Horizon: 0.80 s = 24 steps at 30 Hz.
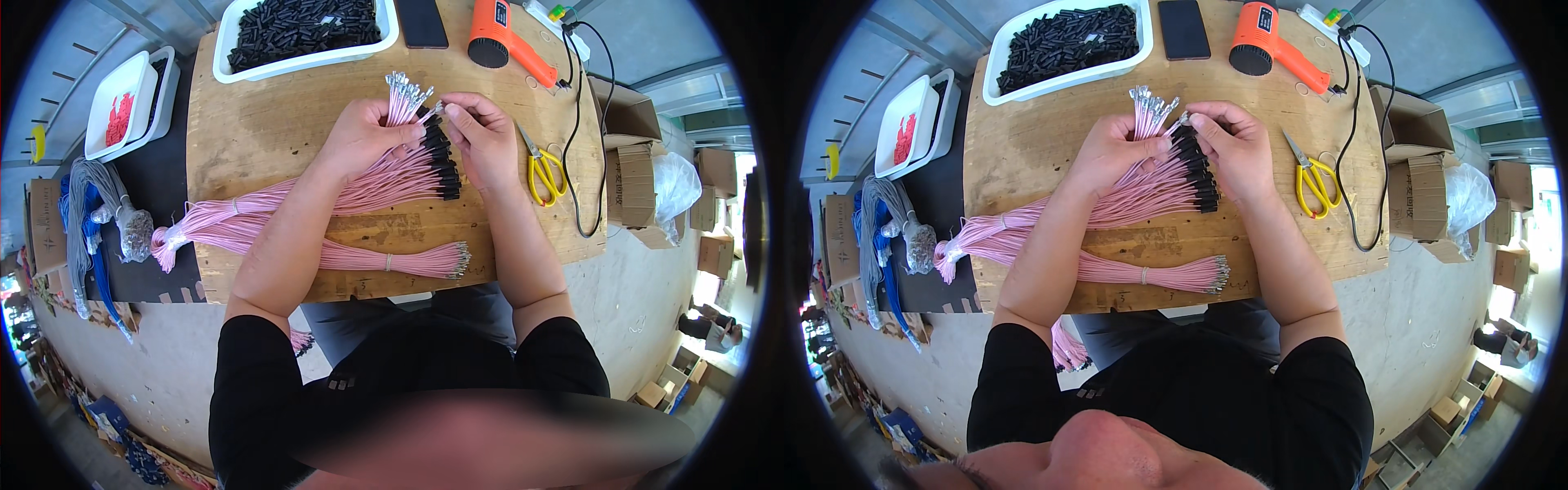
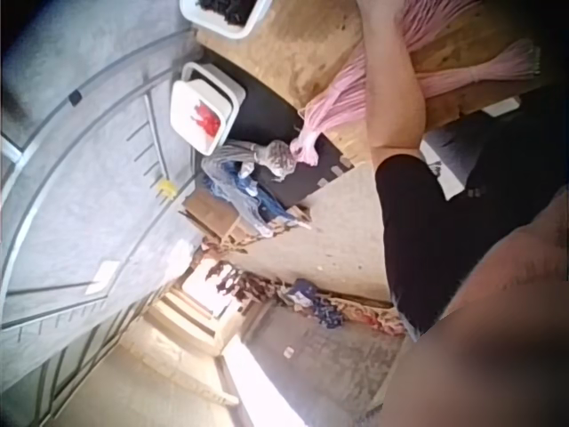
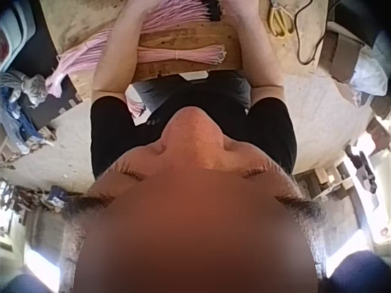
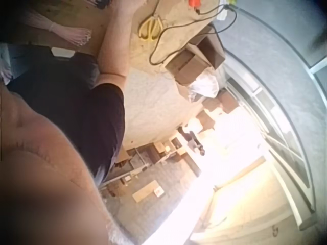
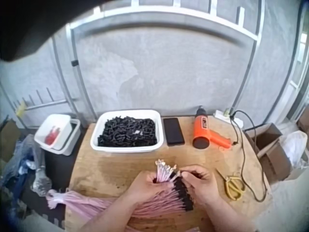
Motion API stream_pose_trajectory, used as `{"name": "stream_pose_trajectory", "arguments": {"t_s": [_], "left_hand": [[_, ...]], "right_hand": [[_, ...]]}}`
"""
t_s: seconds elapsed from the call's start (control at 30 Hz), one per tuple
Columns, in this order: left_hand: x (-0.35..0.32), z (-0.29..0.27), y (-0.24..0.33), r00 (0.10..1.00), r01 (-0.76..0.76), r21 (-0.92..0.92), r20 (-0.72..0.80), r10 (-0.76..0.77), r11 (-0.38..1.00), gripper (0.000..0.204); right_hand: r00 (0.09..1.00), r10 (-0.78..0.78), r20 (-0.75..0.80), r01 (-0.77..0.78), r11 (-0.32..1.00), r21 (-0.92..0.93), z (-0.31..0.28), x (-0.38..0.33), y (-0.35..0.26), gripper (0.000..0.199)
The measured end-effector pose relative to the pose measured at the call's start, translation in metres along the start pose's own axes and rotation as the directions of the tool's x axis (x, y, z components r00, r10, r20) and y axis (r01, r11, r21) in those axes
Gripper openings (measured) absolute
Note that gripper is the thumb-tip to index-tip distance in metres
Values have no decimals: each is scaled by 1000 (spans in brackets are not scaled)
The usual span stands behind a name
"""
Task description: Manually attaching small black connector sleeves to the ends of bundles of pink electrical wires at a workbench.
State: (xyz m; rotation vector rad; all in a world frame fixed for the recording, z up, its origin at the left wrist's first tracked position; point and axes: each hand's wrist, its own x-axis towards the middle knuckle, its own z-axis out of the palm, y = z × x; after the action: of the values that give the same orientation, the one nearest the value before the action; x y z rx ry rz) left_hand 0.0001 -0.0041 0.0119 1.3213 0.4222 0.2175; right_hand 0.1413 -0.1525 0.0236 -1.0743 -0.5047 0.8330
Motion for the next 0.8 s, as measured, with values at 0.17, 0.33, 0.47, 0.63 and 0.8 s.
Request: {"name": "stream_pose_trajectory", "arguments": {"t_s": [0.17, 0.33, 0.47, 0.63, 0.8], "left_hand": [[0, -1, 0, 1000, 2, -18, -20, -3, 1000, 17], [1, -3, -2, 1000, 3, -35, -18, -4, 999, 17], [2, -5, -3, 1000, -15, -78, -13, 14, 997, 21], [1, -5, -2, 1000, -22, -206, -14, 19, 978, 21], [1, -7, -3, 999, 37, -170, 7, -36, 985, 20]], "right_hand": [[998, -60, -28, 58, 997, -58, 7, -2, 0, 19], [990, -142, -10, 139, 980, -140, 1, -2, 4, 18], [991, -136, 1, 134, 976, -172, 1, -2, 3, 18], [971, -240, -9, 210, 867, -451, 8, -5, 6, 23], [841, -516, 160, 462, 532, -710, 7, -2, 9, 22]]}}
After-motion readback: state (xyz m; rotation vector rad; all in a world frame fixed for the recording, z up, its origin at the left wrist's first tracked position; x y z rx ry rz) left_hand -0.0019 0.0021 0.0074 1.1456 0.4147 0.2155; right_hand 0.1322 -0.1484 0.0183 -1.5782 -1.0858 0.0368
